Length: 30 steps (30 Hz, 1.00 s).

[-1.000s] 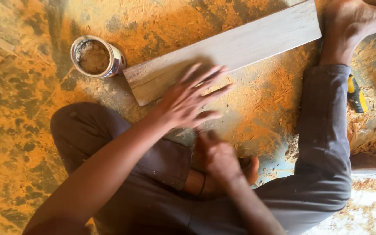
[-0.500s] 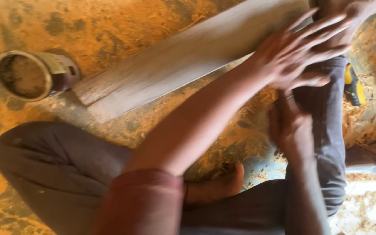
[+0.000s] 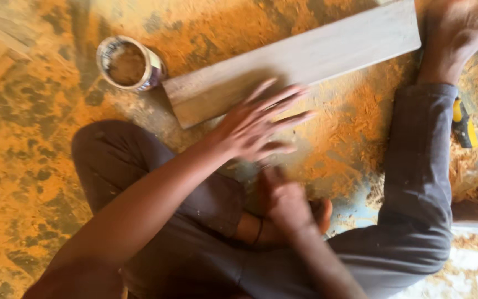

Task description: The person sits on the floor and uses a chisel to carve and smooth a piece of wood, periodically wiping away dust by hand and reapplying material from a small can.

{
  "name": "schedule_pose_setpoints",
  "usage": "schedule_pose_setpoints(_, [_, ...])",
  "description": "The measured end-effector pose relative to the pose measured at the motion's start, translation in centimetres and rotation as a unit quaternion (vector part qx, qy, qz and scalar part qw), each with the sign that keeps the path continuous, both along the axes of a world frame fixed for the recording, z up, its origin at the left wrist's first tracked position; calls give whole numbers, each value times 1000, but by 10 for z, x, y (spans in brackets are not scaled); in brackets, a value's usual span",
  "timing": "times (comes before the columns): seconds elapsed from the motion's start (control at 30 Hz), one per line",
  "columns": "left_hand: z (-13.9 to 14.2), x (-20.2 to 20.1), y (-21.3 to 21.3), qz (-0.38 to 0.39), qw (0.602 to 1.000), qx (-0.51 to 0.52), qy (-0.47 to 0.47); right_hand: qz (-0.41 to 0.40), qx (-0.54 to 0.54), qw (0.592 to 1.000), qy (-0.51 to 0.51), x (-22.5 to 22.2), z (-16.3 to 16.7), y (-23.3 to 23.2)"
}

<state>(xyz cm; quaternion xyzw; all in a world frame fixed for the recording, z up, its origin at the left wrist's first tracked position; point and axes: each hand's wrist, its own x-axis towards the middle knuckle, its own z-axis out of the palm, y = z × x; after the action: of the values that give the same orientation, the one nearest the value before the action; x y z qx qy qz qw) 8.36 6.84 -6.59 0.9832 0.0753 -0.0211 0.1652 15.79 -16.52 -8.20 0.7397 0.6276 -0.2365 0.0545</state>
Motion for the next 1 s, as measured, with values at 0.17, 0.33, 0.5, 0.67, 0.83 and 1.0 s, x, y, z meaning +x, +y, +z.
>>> schedule_pose_setpoints(0.17, [-5, -26, 7, 47, 998, 32, -7, 128, -109, 982, -85, -15, -11, 11])
schedule_pose_setpoints(0.33, [1, 82, 17, 13, 1000, -12, 11, 130, -43, 983, -118, 76, -6, 8])
schedule_pose_setpoints(0.5, [16, 249, 21, -82, 996, -36, 3, -134, 226, 965, 6, 184, 34, 40])
schedule_pose_setpoints(0.67, [13, 317, 19, -113, 993, -23, 3, -128, 207, 970, 30, 236, 51, 53])
schedule_pose_setpoints(0.83, [13, 236, 22, -84, 996, 1, 10, -72, 238, 968, 30, 186, 19, 35])
schedule_pose_setpoints(1.0, [5, 47, 37, -10, 1000, 22, 10, 1, 75, 997, 35, 54, 4, 49])
